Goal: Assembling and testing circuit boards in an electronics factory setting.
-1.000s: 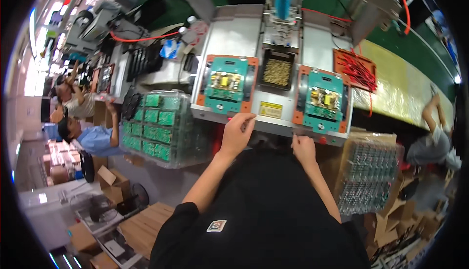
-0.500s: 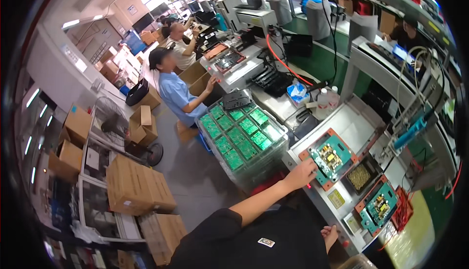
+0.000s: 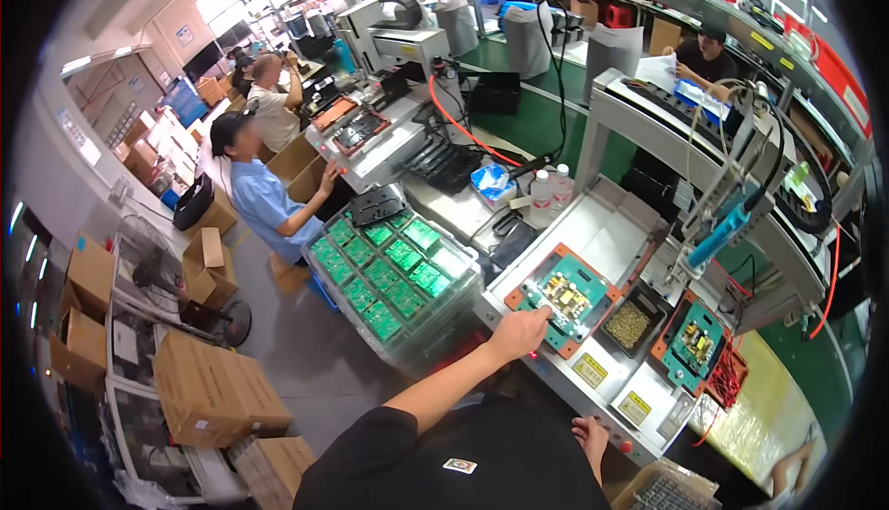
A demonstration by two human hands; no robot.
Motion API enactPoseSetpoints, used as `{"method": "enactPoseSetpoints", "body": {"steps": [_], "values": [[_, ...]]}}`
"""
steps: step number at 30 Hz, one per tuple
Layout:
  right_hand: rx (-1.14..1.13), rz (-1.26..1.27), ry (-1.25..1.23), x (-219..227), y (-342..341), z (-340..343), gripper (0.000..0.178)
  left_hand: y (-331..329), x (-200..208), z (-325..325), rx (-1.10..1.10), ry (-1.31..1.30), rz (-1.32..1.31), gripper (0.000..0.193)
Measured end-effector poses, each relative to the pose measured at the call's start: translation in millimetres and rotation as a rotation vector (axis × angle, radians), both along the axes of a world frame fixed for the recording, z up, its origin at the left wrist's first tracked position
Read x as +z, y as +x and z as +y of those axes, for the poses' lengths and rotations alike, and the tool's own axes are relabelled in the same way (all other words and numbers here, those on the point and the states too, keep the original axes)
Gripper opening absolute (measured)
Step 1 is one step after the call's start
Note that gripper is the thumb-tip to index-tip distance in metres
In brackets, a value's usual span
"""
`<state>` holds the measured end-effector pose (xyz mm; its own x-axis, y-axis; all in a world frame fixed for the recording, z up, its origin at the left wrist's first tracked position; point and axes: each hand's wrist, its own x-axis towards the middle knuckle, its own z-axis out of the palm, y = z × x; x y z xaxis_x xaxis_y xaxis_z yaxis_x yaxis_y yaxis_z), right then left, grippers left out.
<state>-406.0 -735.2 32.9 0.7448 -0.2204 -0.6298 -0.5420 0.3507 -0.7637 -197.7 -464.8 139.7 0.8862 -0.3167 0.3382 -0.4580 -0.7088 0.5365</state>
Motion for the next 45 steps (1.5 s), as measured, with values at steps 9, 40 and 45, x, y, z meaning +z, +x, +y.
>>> {"method": "enactPoseSetpoints", "body": {"steps": [9,40,45], "values": [[0.039,-0.003,-0.001,4,-9,3,0.034,-19,16,15,-0.043,-0.068,0.013,0.022],[0.600,-0.326,-0.522,172,50,27,0.022,242,-21,-194,-0.056,-0.568,0.116,0.036],[0.611,-0.400,-0.758,184,65,32,0.022,214,-42,-161,-0.233,-0.452,0.264,0.029]]}}
